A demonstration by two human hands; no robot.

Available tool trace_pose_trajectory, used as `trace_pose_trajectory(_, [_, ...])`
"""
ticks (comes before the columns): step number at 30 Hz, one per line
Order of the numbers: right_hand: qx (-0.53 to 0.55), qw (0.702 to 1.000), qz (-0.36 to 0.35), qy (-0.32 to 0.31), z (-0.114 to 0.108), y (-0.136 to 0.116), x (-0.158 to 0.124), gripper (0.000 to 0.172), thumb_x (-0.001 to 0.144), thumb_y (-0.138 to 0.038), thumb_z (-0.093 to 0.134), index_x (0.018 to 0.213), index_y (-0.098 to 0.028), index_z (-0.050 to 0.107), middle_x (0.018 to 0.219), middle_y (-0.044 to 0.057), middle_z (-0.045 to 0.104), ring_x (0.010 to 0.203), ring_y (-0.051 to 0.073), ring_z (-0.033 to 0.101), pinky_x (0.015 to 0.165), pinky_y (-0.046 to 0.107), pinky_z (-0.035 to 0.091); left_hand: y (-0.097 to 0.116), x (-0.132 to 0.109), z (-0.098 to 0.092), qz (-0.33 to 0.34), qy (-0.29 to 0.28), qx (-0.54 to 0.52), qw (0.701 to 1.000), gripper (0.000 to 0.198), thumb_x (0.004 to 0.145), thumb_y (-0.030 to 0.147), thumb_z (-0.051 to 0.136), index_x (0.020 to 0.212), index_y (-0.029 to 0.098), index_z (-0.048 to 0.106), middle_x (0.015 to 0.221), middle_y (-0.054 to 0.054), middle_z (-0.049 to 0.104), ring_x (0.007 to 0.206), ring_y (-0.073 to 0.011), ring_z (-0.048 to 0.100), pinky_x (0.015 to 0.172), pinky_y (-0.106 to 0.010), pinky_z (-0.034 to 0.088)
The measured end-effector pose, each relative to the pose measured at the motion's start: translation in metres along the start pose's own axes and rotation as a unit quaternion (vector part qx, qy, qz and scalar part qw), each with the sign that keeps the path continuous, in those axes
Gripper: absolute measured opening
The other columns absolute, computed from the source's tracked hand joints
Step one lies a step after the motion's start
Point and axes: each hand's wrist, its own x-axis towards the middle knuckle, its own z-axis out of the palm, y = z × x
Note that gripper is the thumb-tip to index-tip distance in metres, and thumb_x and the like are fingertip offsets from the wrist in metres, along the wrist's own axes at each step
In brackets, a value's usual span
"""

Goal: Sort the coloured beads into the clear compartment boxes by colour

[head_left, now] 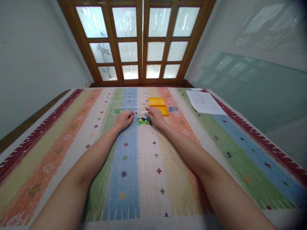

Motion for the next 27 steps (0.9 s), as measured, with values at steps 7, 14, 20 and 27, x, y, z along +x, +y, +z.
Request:
trace_pose_trajectory(7, [0.024, 0.999, -0.009, 0.024, -0.001, 0.011, 0.002, 0.042, 0.097, -0.015, 0.048, 0.133, -0.021, 0.070, 0.131, 0.012, 0.070, 0.122, 0.028, 0.061, 0.110, 0.045, 0.046, 0.001, -0.002, 0.000, 0.009, -0.002, 0.001, 1.000, 0.026, 0.100, 0.033, 0.051, 0.104, 0.023, 0.074, 0.098, -0.007, 0.076, 0.089, -0.0249, 0.066, 0.086, -0.038, 0.044])
trace_pose_trajectory(14, [0.036, 0.992, 0.063, 0.101, -0.026, 0.024, 0.004, 0.036, 0.098, -0.021, 0.049, 0.128, -0.020, 0.070, 0.123, 0.013, 0.073, 0.116, 0.029, 0.064, 0.107, 0.047, 0.047, -0.002, -0.004, -0.002, 0.013, -0.009, -0.004, 1.000, 0.026, 0.101, 0.033, 0.051, 0.105, 0.022, 0.074, 0.097, -0.007, 0.076, 0.087, -0.0243, 0.066, 0.086, -0.038, 0.043])
trace_pose_trajectory(20, [0.046, 0.992, 0.084, 0.086, -0.035, 0.030, 0.003, 0.026, 0.098, -0.023, 0.051, 0.113, -0.019, 0.073, 0.113, 0.011, 0.075, 0.104, 0.027, 0.067, 0.095, 0.041, 0.050, -0.003, -0.006, -0.002, 0.008, -0.012, -0.008, 1.000, 0.026, 0.100, 0.033, 0.051, 0.105, 0.022, 0.074, 0.099, -0.007, 0.076, 0.088, -0.0242, 0.066, 0.087, -0.038, 0.043])
trace_pose_trajectory(27, [0.029, 0.999, -0.021, -0.030, -0.028, 0.005, -0.003, 0.019, 0.096, -0.019, 0.057, 0.103, -0.020, 0.074, 0.103, 0.007, 0.075, 0.097, 0.024, 0.066, 0.088, 0.033, 0.047, -0.004, -0.007, -0.002, 0.014, -0.011, -0.005, 1.000, 0.025, 0.100, 0.032, 0.052, 0.104, 0.022, 0.074, 0.097, -0.006, 0.076, 0.088, -0.0242, 0.065, 0.086, -0.038, 0.043])
